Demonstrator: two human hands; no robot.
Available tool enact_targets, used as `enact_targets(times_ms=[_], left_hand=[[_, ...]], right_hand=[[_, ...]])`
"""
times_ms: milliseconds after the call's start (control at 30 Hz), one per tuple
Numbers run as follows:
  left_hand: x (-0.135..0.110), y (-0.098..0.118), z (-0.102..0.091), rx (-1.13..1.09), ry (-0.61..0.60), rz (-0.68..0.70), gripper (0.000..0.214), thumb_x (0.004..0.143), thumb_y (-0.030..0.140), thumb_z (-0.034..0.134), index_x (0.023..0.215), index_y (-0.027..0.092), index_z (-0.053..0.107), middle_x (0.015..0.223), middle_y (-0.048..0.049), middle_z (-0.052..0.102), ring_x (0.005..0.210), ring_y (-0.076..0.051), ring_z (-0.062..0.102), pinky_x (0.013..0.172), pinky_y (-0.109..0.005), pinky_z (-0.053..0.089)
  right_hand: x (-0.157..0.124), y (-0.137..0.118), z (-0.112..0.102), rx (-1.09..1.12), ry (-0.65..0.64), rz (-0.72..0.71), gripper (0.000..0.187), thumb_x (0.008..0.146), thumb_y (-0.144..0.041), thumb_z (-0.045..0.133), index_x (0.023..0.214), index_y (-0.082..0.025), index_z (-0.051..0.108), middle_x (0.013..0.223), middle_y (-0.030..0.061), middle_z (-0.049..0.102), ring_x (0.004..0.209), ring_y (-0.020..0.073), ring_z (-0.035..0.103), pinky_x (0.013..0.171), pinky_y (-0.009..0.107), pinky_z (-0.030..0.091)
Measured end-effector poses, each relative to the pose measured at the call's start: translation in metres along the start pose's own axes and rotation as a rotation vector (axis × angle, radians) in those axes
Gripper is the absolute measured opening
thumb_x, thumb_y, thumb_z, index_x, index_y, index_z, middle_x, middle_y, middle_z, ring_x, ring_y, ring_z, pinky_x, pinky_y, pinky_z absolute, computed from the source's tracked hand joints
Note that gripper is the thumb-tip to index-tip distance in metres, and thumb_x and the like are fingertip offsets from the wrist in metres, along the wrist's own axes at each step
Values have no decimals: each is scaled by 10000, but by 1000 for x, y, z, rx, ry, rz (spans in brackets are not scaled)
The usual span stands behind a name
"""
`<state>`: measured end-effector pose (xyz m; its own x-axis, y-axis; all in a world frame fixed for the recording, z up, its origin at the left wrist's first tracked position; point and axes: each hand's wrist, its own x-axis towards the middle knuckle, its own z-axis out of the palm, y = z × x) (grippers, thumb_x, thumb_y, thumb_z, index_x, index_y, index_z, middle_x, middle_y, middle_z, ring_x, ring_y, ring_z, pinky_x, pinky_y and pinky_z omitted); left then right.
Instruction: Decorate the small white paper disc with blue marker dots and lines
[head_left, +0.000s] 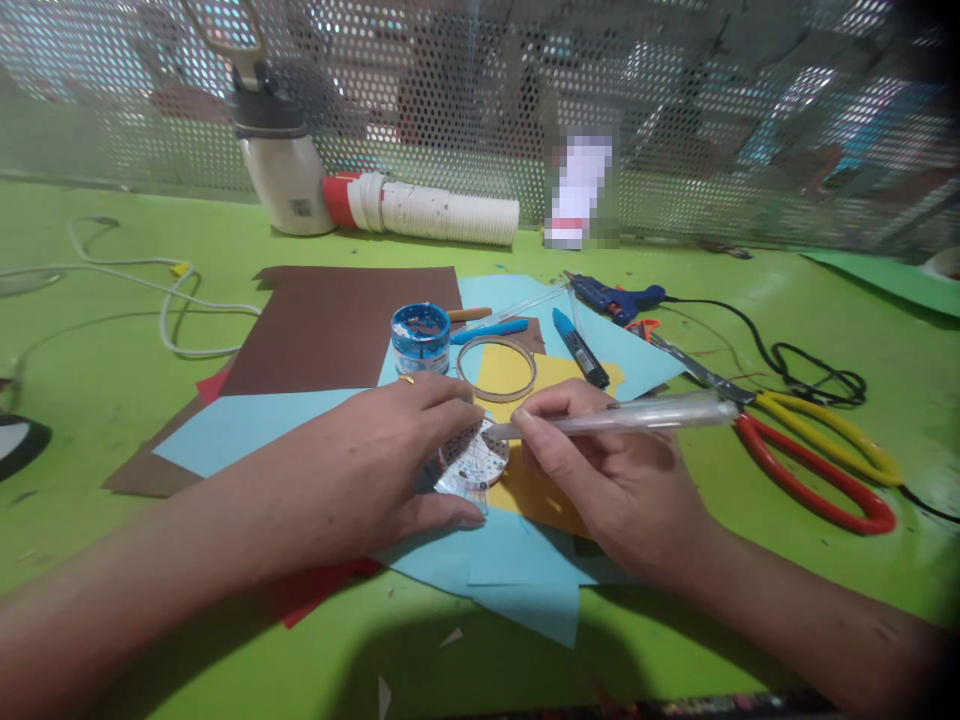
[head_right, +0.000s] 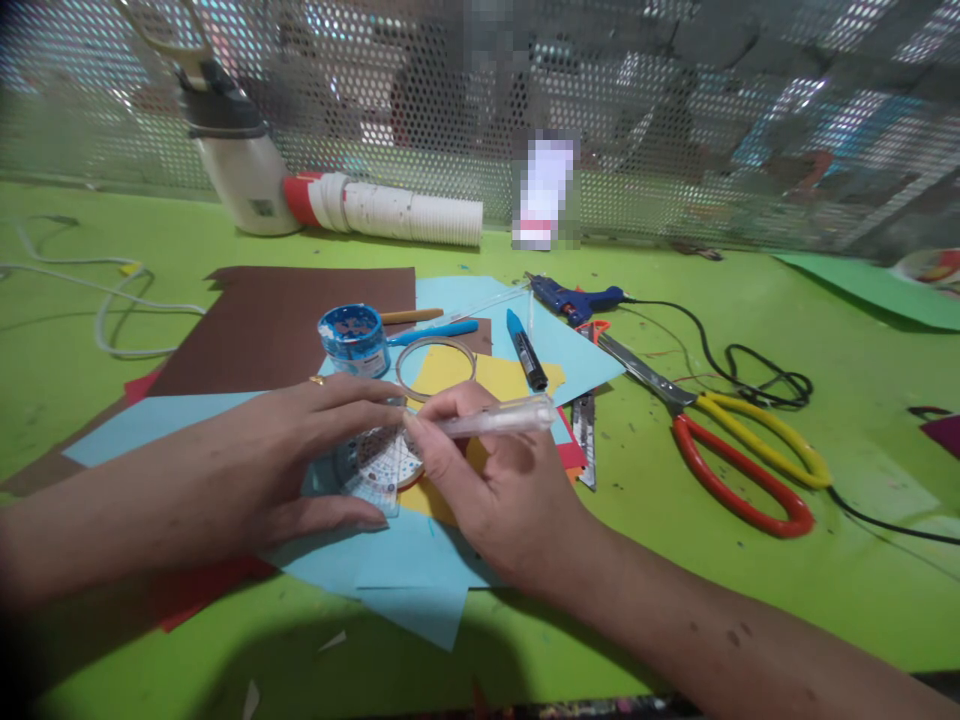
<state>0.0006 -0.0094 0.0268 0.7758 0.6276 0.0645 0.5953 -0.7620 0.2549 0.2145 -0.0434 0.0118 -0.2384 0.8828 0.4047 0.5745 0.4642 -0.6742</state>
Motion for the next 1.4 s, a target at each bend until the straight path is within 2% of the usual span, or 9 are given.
enact_targets(times_ms=[1400], left_hand=[[1,0,-1,0,-4,-6,433,863,467,633,1190,190,574,1330,-144,541,1132,-330,589,874,-460,536]], right_hand=[[0,-4,-1,8,-42,2,132,939,-232,525,836,-205,603,733,-16,643,662,118,612,635,227,495]])
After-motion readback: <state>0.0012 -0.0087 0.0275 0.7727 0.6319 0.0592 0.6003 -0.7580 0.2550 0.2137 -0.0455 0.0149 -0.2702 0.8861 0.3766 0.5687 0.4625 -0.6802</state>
